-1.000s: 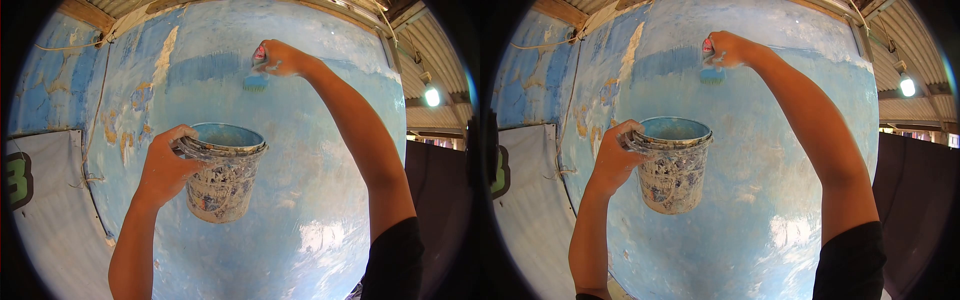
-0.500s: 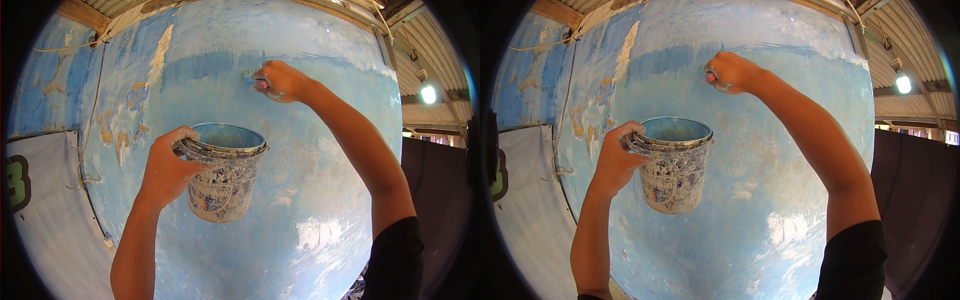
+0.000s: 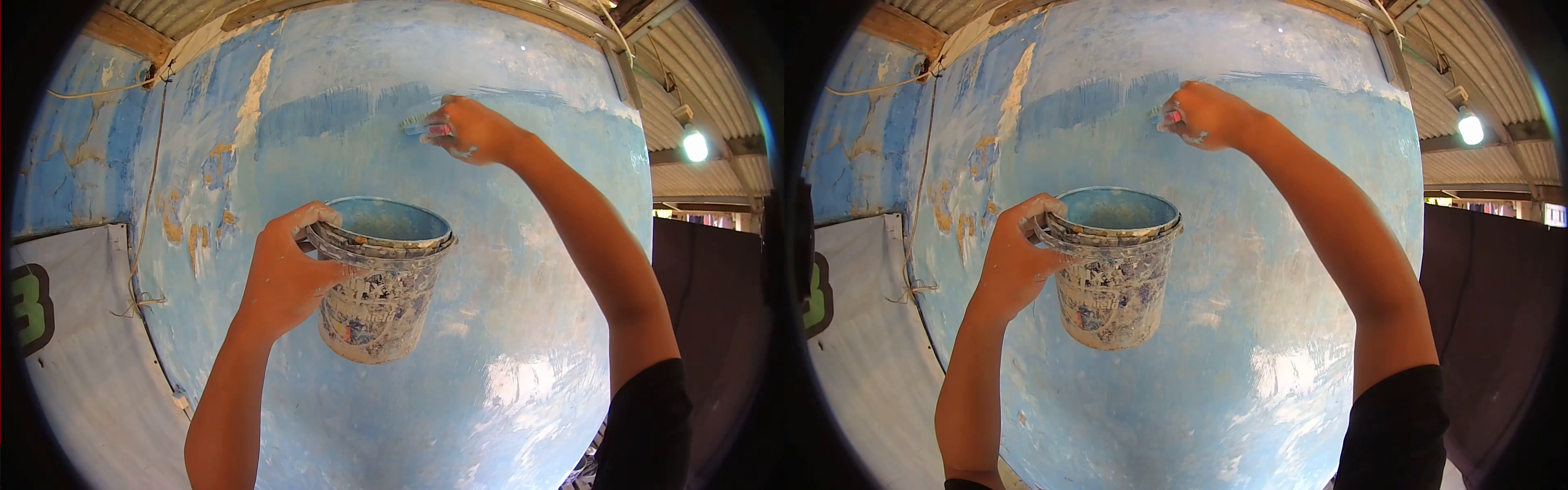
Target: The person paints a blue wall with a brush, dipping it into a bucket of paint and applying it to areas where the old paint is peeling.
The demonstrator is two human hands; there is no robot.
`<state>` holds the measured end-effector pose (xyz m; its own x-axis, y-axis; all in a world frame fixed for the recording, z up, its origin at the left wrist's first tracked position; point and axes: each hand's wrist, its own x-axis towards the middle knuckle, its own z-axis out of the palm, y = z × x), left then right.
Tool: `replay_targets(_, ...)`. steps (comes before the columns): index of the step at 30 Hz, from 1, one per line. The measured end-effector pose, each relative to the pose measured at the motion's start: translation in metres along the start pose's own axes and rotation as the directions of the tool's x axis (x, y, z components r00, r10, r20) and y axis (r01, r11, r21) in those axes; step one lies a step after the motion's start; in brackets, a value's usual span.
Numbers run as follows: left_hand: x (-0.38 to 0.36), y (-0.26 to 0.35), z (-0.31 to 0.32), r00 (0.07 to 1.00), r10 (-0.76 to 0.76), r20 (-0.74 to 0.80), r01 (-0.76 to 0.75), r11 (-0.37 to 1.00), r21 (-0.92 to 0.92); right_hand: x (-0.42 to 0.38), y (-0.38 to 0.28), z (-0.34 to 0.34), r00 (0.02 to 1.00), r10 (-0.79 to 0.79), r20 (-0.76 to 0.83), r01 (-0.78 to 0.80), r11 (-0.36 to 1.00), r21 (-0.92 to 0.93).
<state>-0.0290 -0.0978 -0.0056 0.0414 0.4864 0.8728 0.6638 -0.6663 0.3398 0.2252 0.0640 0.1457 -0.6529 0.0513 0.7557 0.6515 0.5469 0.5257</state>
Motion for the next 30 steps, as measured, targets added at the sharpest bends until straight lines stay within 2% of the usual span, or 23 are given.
replay_targets(2, 0.003, -0.005, -0.001, 1.000, -0.025, 0.003, 0.025, 1.000, 0.013, 0.005, 0.006, -0.007, 0.986, 0.000, -0.164, 0.009, 0.999, 0.052)
replay_targets(3, 0.004, -0.004, 0.000, 1.000, -0.023, 0.002, 0.023, 1.000, 0.015, 0.012, 0.014, -0.011, 0.986, -0.001, -0.168, 0.009, 0.999, 0.051)
replay_targets(5, 0.004, -0.002, 0.003, 1.000, -0.003, -0.019, 0.003, 0.999, 0.039, 0.029, 0.032, -0.014, 0.942, -0.100, -0.320, 0.059, 0.989, -0.135)
replay_targets(9, 0.008, 0.013, 0.018, 1.000, -0.025, 0.004, 0.024, 0.998, 0.065, 0.024, 0.064, 0.012, 0.916, -0.081, -0.394, 0.040, 0.993, -0.111)
replay_targets(10, 0.010, 0.014, 0.021, 1.000, -0.012, 0.009, 0.012, 0.998, 0.066, 0.015, 0.061, 0.020, 0.926, -0.130, -0.356, 0.081, 0.986, -0.147)
replay_targets(11, 0.010, 0.014, 0.023, 1.000, -0.001, 0.014, 0.000, 0.998, 0.067, 0.003, 0.056, 0.032, 0.939, -0.044, -0.342, 0.025, 0.998, -0.060)
replay_targets(12, 0.010, 0.014, 0.024, 1.000, 0.001, 0.017, -0.002, 0.998, 0.064, -0.013, 0.043, 0.027, 0.963, -0.049, -0.266, 0.037, 0.998, -0.048)
replay_targets(13, 0.012, -0.013, -0.002, 0.999, 0.042, 0.023, -0.043, 0.999, 0.034, -0.005, 0.010, 0.023, 0.981, -0.038, -0.192, 0.028, 0.998, -0.059)
replay_targets(14, 0.012, -0.014, -0.003, 0.998, 0.054, 0.016, -0.054, 0.998, 0.019, -0.008, 0.008, 0.011, 0.981, -0.037, -0.192, 0.026, 0.998, -0.059)
replay_targets(16, 0.011, -0.013, -0.006, 0.999, 0.047, 0.020, -0.047, 0.999, 0.014, -0.009, 0.005, -0.013, 0.993, -0.044, -0.106, 0.053, 0.995, 0.085)
replay_targets(17, 0.012, -0.014, -0.005, 0.999, 0.039, 0.031, -0.039, 0.999, 0.009, -0.004, 0.007, -0.020, 0.993, -0.046, -0.109, 0.056, 0.995, 0.084)
replay_targets(20, 0.014, -0.016, -0.002, 0.998, 0.056, 0.027, -0.056, 0.998, -0.004, 0.026, 0.024, -0.027, 0.939, 0.011, -0.343, -0.030, 0.998, -0.049)
replay_targets(23, 0.014, -0.010, -0.005, 0.996, 0.075, 0.052, -0.074, 0.997, -0.004, 0.037, 0.026, -0.009, 0.938, 0.094, -0.333, -0.116, 0.992, -0.047)
replay_targets(25, 0.017, -0.014, -0.006, 0.993, 0.093, 0.072, -0.093, 0.996, -0.008, 0.027, 0.010, 0.008, 0.972, 0.032, -0.233, -0.063, 0.990, -0.124)
replay_targets(27, 0.016, -0.018, -0.004, 0.991, 0.103, 0.083, -0.102, 0.995, -0.014, 0.005, -0.012, 0.002, 0.991, 0.013, -0.137, -0.021, 0.998, -0.055)
replay_targets(30, 0.014, -0.020, 0.007, 0.993, 0.112, 0.045, -0.111, 0.994, -0.024, -0.005, -0.002, -0.016, 0.995, -0.043, -0.089, 0.044, 0.999, 0.012)
